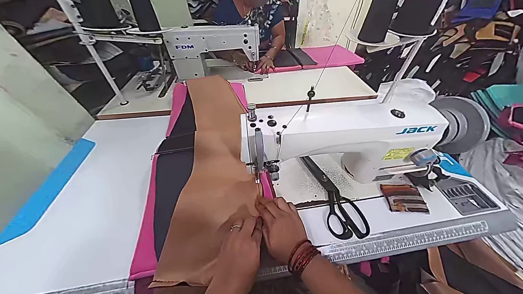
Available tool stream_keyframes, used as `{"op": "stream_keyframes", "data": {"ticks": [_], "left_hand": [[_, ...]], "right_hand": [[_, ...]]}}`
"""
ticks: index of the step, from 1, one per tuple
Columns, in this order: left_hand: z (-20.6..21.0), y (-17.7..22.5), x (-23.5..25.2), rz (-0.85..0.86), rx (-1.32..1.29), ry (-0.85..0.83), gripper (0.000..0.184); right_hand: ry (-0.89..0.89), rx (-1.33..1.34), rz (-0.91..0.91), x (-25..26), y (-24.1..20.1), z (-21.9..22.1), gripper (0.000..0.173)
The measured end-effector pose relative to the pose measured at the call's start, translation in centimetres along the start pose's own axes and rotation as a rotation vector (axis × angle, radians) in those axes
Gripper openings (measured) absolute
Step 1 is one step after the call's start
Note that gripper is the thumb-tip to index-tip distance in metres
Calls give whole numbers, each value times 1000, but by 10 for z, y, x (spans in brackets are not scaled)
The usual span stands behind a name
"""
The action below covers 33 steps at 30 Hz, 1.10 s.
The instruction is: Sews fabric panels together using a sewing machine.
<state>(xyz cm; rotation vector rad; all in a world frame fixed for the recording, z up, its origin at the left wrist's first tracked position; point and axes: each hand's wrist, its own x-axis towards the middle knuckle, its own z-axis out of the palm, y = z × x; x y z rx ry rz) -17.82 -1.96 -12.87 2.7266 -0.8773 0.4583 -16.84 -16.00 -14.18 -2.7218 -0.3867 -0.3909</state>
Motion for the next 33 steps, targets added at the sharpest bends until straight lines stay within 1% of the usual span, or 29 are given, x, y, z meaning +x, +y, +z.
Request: {"op": "stream_keyframes", "data": {"ticks": [5, 7, 9, 11, 15, 16, 17, 19, 21, 22, 25, 29, 32, 33], "left_hand": [[2, -2, 7, -36, 12, -22, 21], [2, -2, 11, -51, -3, -56, 20], [0, -3, 17, -76, -25, -141, 21], [-3, -3, 23, -103, -34, -230, 23], [-7, -3, 33, -136, -40, -305, 24], [-9, -2, 35, -150, -51, -348, 24], [-11, -2, 38, -165, -60, -386, 25], [-13, -2, 41, -175, -61, -410, 26], [-14, -2, 44, -179, -42, -423, 30], [-14, -2, 46, -181, -39, -432, 31], [-13, -3, 51, -172, -46, -437, 30], [-14, -4, 65, -201, -64, -502, 29], [-13, -4, 71, -210, -64, -523, 31], [-12, -5, 72, -212, -52, -515, 31]], "right_hand": [[0, -38, 16, 8, 0, 3, 38], [-5, -40, 20, 11, 2, 3, 38], [17, -38, 18, 15, 4, 4, 36], [-8, -32, 40, 18, 5, 4, 36], [-44, -5, 91, 26, 6, 3, 37], [-40, 5, 93, 26, 7, 4, 37], [-28, 18, 91, 26, 8, 5, 37], [22, 34, 72, 24, 9, 8, 36], [131, 30, 44, 21, 11, 14, 32], [123, 22, 59, 20, 11, 13, 32], [15, -1, 145, 24, 8, 6, 32], [-27, -32, 160, 34, 12, 5, 32], [-90, -10, 201, 37, 14, 3, 35], [-83, 8, 202, 36, 14, 3, 36]]}}
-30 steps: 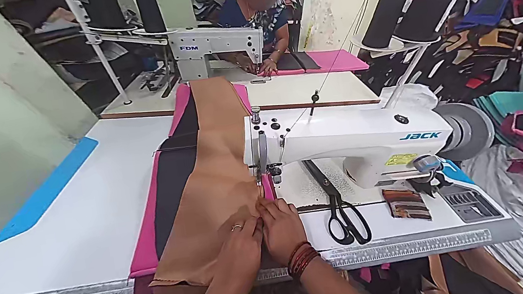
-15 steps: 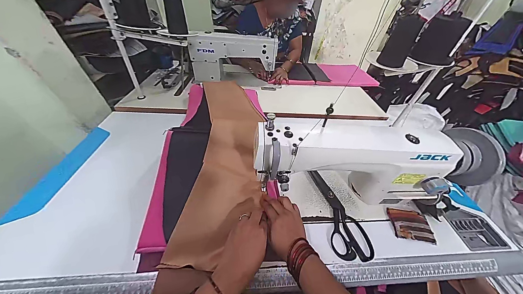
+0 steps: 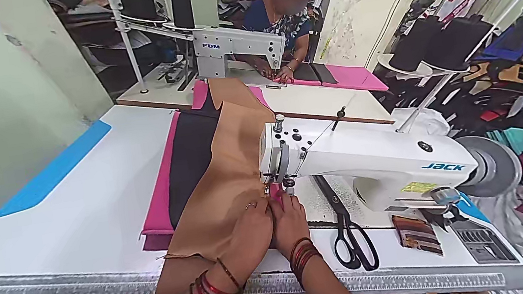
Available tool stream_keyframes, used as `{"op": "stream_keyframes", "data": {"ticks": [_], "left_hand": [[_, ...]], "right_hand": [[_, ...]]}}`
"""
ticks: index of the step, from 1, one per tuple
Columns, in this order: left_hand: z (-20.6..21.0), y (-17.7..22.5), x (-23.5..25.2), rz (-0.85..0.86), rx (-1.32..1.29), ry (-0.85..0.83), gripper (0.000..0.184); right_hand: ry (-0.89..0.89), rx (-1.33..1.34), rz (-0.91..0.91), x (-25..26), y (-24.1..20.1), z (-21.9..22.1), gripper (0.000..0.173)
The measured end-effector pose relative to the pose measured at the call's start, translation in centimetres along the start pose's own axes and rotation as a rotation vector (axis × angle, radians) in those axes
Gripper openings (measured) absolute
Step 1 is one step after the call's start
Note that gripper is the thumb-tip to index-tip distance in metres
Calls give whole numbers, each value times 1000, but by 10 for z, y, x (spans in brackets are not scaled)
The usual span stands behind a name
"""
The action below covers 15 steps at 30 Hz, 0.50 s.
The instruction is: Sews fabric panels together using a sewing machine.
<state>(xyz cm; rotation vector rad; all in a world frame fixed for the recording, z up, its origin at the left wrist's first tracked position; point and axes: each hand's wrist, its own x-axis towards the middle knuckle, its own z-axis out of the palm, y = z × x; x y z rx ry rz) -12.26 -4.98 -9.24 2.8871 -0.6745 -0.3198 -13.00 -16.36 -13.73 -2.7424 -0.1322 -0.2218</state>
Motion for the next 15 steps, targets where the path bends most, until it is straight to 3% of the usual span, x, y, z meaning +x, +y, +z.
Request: {"op": "stream_keyframes", "data": {"ticks": [4, 11, 15], "left_hand": [[-5, 1, 6, -30, -1, -26, 32], [-9, 5, 21, -122, -35, -58, 34], [-9, 8, 25, -162, -25, -9, 34]], "right_hand": [[145, 6, -70, -5, 5, 6, 32], [-54, -6, 61, 9, 0, -1, 39], [7, 9, 27, 9, 2, 1, 36]]}}
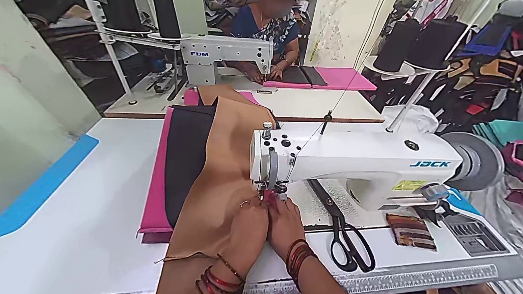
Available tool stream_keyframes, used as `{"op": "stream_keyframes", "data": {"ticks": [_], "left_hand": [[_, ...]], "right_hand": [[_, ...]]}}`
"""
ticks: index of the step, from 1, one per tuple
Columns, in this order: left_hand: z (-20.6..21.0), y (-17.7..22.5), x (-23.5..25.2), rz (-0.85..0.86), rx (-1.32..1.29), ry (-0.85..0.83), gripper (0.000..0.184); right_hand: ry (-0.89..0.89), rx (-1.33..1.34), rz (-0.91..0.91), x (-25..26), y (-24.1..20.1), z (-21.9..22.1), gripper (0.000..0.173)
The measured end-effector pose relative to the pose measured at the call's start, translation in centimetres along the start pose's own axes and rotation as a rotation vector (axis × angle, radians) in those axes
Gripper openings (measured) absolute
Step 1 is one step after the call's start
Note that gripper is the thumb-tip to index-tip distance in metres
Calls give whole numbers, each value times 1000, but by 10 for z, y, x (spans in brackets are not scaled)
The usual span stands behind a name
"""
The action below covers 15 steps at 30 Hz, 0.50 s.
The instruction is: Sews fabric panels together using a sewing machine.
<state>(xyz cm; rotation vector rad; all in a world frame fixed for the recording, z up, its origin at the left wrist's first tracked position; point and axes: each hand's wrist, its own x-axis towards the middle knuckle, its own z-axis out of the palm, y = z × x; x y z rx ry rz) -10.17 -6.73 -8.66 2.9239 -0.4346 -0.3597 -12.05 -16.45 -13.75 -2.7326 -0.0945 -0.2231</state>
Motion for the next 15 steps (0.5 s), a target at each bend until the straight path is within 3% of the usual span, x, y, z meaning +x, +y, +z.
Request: {"op": "stream_keyframes", "data": {"ticks": [4, 7, 9, 11, 12, 13, 15], "left_hand": [[-3, -6, 4, 21, -51, -1, 32], [-7, -34, -4, 142, -252, 22, 34], [5, -59, -28, 225, -395, 243, 35], [25, -85, -61, 116, -354, 538, 45], [33, -99, -74, 10, -320, 650, 60], [39, -112, -85, -101, -318, 699, 76], [48, -135, -101, -245, -345, 629, 95]], "right_hand": [[35, 35, -39, -2, 3, 0, 32], [88, 52, -72, -2, 4, 4, 30], [124, 79, -122, -5, 7, 6, 30], [169, 97, -202, -10, 10, 7, 30], [182, 97, -233, -12, 10, 8, 31], [187, 91, -252, -13, 11, 9, 32], [181, 92, -265, -13, 11, 10, 33]]}}
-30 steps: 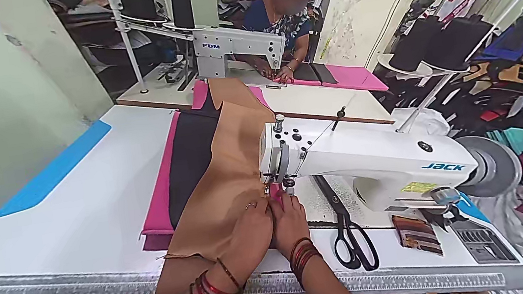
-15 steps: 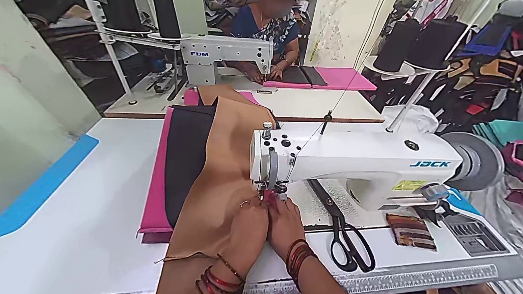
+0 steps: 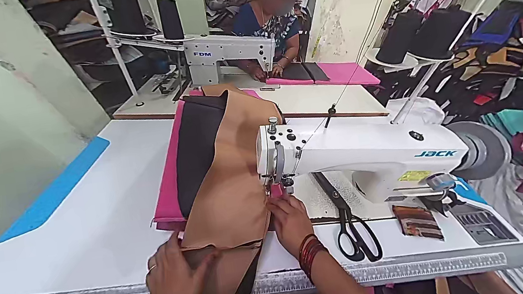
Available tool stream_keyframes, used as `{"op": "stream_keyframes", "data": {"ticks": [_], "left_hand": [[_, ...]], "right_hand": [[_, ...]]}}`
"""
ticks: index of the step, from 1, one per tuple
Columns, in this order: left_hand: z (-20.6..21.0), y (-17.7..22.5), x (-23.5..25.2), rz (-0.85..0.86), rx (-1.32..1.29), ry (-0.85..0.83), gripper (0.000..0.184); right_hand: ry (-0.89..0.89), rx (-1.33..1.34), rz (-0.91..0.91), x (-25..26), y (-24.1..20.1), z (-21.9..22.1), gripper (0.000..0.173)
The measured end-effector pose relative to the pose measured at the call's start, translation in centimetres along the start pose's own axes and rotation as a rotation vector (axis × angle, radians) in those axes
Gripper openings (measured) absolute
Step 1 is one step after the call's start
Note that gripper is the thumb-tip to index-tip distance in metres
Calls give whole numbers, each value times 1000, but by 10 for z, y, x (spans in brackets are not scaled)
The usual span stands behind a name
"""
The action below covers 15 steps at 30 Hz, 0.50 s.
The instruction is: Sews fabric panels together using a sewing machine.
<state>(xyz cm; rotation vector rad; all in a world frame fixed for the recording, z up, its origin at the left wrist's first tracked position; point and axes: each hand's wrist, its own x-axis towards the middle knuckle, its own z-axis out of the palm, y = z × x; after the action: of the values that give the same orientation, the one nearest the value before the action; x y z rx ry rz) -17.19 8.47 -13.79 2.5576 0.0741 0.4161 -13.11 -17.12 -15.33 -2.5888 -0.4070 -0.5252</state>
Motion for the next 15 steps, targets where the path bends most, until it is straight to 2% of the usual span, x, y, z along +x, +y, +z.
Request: {"op": "stream_keyframes", "data": {"ticks": [1, 2, 4, 5, 7, 10, 13, 15], "left_hand": [[-1, -8, -2, -19, 4, -41, 93], [-3, -11, -2, -29, -13, -89, 83], [-9, -11, 7, -48, -99, -155, 51], [-11, -10, 12, -26, -146, -139, 38], [-17, -5, 30, 100, -134, -22, 25], [-32, 16, 82, 200, -5, 27, 21], [-26, 33, 140, 289, 76, 79, 20], [-24, 43, 164, 272, 132, 12, 20]], "right_hand": [[-2, 4, -1, 0, 0, 0, 33], [-7, 7, -1, 0, 0, 0, 33], [-19, 14, 10, 0, -1, -2, 34], [-29, 12, 15, 0, -1, -3, 34], [-26, -18, -1, 0, -2, -3, 34], [-6, -86, -47, 1, -6, 2, 30], [-13, -114, -24, 6, -13, 5, 31], [-4, -120, -5, 7, -15, 7, 34]]}}
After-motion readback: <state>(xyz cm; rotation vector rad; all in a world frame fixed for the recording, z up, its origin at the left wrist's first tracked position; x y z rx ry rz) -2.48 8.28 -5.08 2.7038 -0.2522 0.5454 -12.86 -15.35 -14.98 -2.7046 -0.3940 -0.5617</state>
